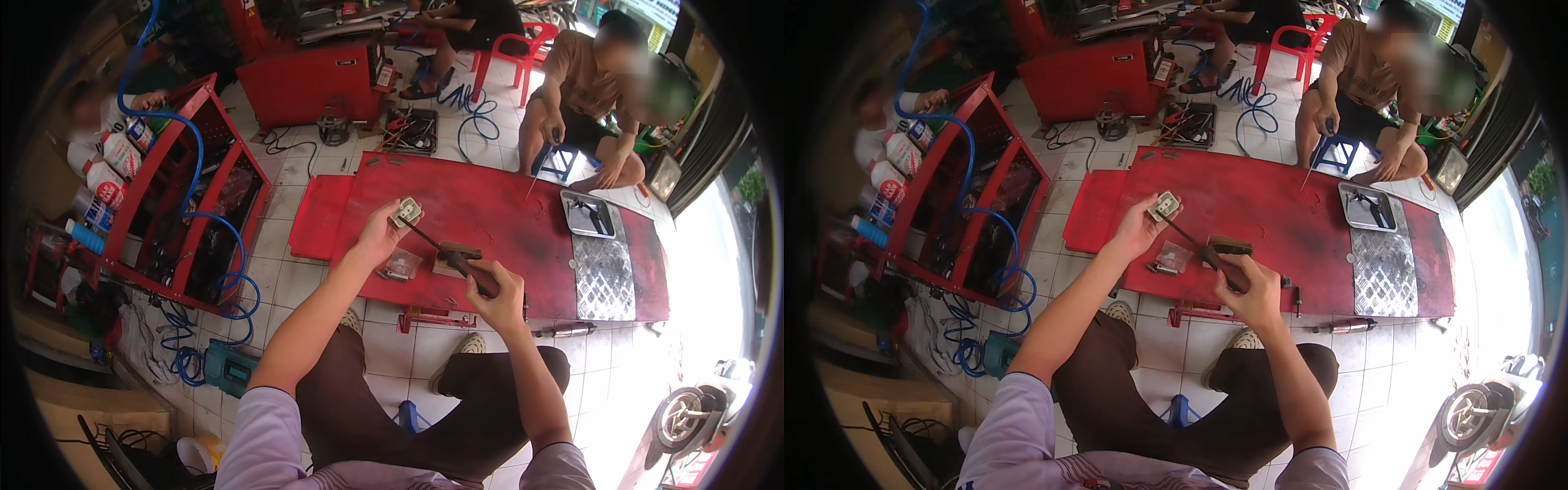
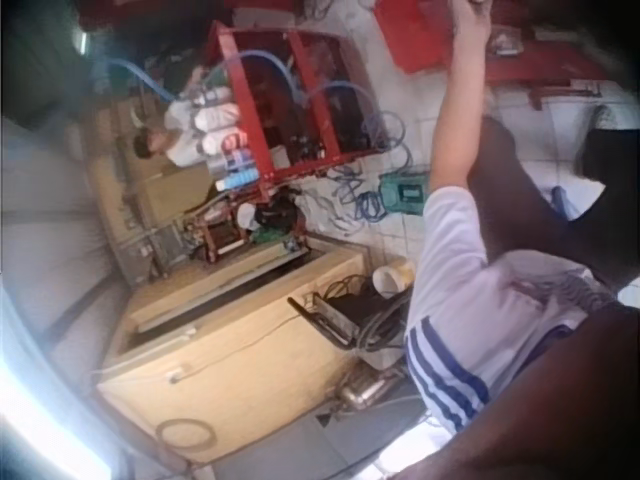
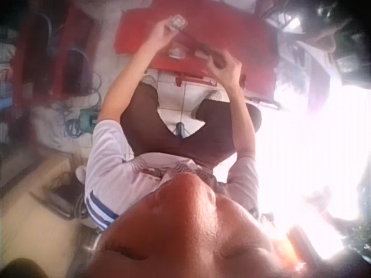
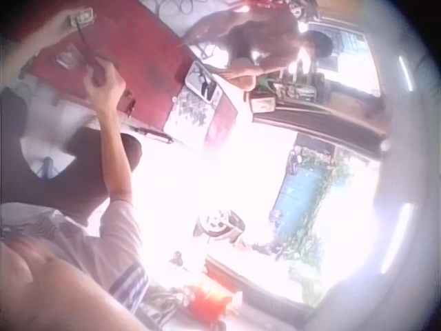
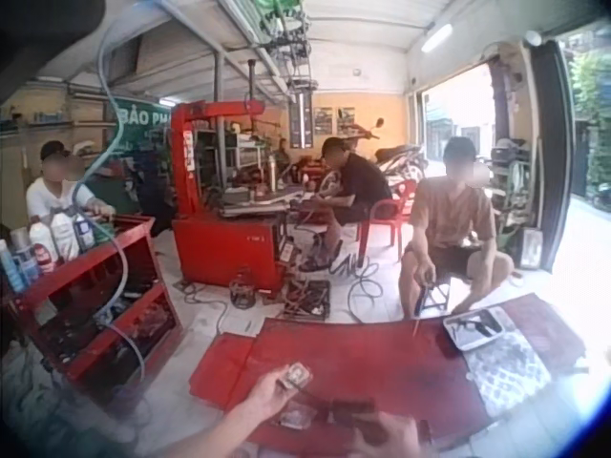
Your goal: The person assembles an electrical switch component by hand on a red workbench, inserting a internal metal and plastic parts into the housing, then uses a screwdriver to secure a screw into the side of the switch box.
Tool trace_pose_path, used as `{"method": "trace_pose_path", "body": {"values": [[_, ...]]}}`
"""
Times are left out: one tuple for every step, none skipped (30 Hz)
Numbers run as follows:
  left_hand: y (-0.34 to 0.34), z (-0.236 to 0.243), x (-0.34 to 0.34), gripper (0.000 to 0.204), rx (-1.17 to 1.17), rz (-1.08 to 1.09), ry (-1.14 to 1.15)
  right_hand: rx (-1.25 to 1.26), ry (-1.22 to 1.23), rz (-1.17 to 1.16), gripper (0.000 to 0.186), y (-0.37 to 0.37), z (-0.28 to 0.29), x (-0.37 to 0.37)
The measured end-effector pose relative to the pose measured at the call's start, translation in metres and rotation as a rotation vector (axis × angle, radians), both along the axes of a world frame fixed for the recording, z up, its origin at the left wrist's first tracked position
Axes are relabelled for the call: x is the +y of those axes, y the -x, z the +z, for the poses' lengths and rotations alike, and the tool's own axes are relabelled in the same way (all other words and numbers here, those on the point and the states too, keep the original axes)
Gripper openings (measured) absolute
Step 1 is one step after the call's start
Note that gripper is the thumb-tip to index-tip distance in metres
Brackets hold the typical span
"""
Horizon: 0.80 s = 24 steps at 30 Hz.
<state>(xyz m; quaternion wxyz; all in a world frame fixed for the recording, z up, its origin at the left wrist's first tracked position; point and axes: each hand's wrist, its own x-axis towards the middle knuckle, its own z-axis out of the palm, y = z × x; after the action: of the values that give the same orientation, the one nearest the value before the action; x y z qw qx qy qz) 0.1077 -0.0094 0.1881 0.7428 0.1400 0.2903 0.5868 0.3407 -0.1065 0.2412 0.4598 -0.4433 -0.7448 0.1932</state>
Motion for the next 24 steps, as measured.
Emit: {"method": "trace_pose_path", "body": {"values": [[-0.001,0.001,0.001,0.026,-0.008,0.009,-0.006,0.010,-0.017,0.011,0.023,0.000,0.001,0.002],[-0.001,-0.001,0.001,0.027,-0.009,0.005,-0.011,-0.001,-0.021,0.010,0.023,0.001,0.001,0.003],[-0.001,-0.001,0.001,0.027,-0.011,0.001,-0.016,-0.013,-0.024,0.010,0.023,0.001,0.001,0.002],[-0.002,-0.003,0.002,0.027,-0.011,0.000,-0.024,-0.023,-0.029,0.012,0.023,0.001,0.000,0.002],[-0.003,-0.005,0.002,0.028,-0.011,0.001,-0.030,-0.028,-0.033,0.010,0.023,0.000,-0.002,0.002],[-0.004,-0.007,0.003,0.028,-0.011,0.002,-0.035,-0.033,-0.036,0.009,0.023,0.000,-0.004,0.002],[-0.005,-0.009,0.003,0.029,-0.010,0.002,-0.041,-0.038,-0.039,0.006,0.023,-0.001,-0.006,0.002],[-0.005,-0.011,0.004,0.030,-0.001,-0.001,-0.039,-0.042,-0.045,0.003,0.023,-0.001,-0.009,0.001],[-0.006,-0.013,0.004,0.030,0.008,-0.003,-0.038,-0.048,-0.051,-0.001,0.023,-0.001,-0.011,0.001],[-0.006,-0.016,0.005,0.031,0.018,-0.006,-0.036,-0.053,-0.057,-0.005,0.023,-0.001,-0.013,0.000],[-0.006,-0.018,0.005,0.032,0.022,-0.005,-0.030,-0.046,-0.063,-0.009,0.023,-0.001,-0.015,-0.001],[-0.006,-0.021,0.005,0.032,0.026,-0.004,-0.024,-0.040,-0.069,-0.013,0.023,0.000,-0.017,-0.001],[-0.006,-0.021,0.005,0.033,0.029,-0.003,-0.020,-0.034,-0.078,-0.015,0.023,0.000,-0.019,-0.001],[-0.006,-0.022,0.005,0.033,0.029,0.001,-0.018,-0.041,-0.076,-0.015,0.023,0.001,-0.020,-0.002],[-0.005,-0.023,0.004,0.034,0.030,0.004,-0.017,-0.049,-0.074,-0.014,0.023,0.001,-0.021,-0.002],[-0.003,-0.022,0.003,0.034,0.032,0.008,-0.017,-0.054,-0.073,-0.014,0.023,0.003,-0.020,-0.002],[-0.001,-0.021,0.003,0.034,0.044,0.008,-0.021,-0.057,-0.083,-0.012,0.024,0.005,-0.020,-0.002],[0.001,-0.020,0.002,0.034,0.056,0.008,-0.026,-0.060,-0.093,-0.009,0.024,0.007,-0.021,-0.003],[0.004,-0.020,0.000,0.034,0.067,0.010,-0.028,-0.063,-0.101,-0.006,0.024,0.009,-0.022,-0.003],[0.006,-0.020,-0.001,0.034,0.067,0.013,-0.028,-0.069,-0.097,-0.003,0.024,0.011,-0.022,-0.004],[0.008,-0.020,-0.003,0.033,0.068,0.016,-0.028,-0.076,-0.094,-0.002,0.024,0.014,-0.022,-0.005],[0.010,-0.021,-0.004,0.033,0.068,0.019,-0.028,-0.083,-0.091,0.000,0.024,0.015,-0.022,-0.006],[0.011,-0.021,-0.004,0.033,0.065,0.019,-0.023,-0.081,-0.098,-0.004,0.024,0.017,-0.021,-0.007],[0.011,-0.021,-0.004,0.033,0.061,0.019,-0.018,-0.079,-0.104,-0.009,0.024,0.018,-0.021,-0.009]]}}
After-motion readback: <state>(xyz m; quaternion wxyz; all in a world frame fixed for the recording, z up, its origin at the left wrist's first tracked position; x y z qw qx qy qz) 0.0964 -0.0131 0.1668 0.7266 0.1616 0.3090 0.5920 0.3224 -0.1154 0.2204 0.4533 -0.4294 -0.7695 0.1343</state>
